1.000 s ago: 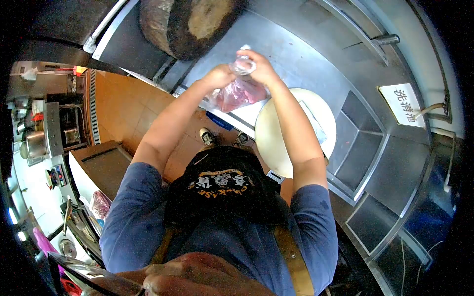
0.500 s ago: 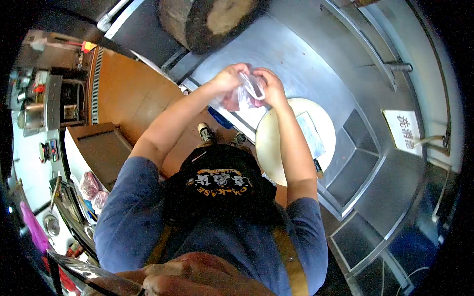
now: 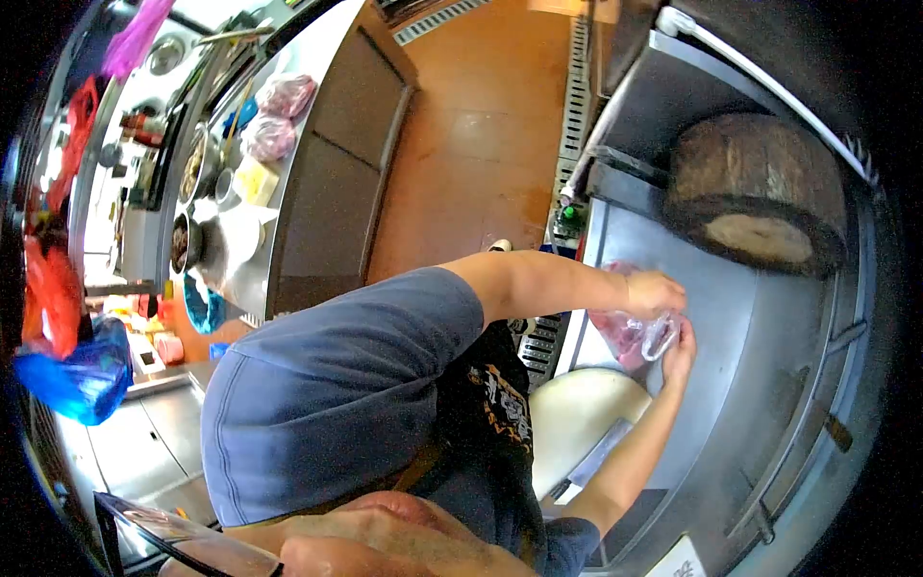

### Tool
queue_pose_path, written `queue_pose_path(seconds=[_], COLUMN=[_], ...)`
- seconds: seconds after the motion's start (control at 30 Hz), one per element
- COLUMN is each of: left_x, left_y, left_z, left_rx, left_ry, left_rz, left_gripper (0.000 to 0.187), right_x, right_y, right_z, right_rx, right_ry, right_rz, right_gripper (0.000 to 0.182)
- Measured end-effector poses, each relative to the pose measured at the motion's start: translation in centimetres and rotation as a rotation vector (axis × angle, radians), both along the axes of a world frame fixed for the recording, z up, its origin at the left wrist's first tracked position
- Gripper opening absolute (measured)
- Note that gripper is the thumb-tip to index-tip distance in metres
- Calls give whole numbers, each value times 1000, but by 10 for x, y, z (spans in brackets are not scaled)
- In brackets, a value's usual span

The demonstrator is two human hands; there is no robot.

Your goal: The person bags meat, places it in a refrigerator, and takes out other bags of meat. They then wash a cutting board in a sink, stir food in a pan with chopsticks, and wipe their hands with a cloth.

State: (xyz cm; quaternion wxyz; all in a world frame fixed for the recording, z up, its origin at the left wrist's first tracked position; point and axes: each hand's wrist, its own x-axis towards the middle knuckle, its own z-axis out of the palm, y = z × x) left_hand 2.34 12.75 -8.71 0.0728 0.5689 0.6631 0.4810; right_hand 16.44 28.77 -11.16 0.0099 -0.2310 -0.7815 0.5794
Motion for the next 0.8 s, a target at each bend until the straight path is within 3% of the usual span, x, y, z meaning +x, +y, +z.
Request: queue_pose_path(seconds=[0.07,0.13,0.27,0.33,0.4,0.47,0.53,0.67,0.73,0.77,0.8], left_x=[2,5,20,26,32,36,27,15,11,2,0], left_y=[-14,-21,-43,-54,-63,-47,-47,-77,-120,-158,-183], left_z=[11,-3,-26,-16,10,-7,-4,-8,6,43,48], left_rx=[-48,-44,-159,-225,-129,-144,-275,-232,-44,-234,-232], left_ry=[14,-9,11,84,192,158,-178,-168,-223,-235,-239], left_rz=[17,78,172,261,228,259,152,176,131,92,107], left_gripper=[12,14,27,33,31,34,28,21,20,19,19], right_x=[0,-1,8,6,11,5,-6,-21,-36,-44,-53], right_y=[-1,-13,-11,-19,-26,-47,-62,-98,-148,-168,-188], right_z=[-1,15,-2,-7,-19,-16,-12,18,59,73,83], right_rx=[92,597,722,697,565,516,259,310,419,393,362], right_ry=[86,15,-154,-149,40,63,-3,129,170,166,162], right_rz=[56,113,131,135,-12,-61,-294,-292,-279,-198,-116], right_gripper=[16,14,13,14,16,17,17,20,23,22,22])
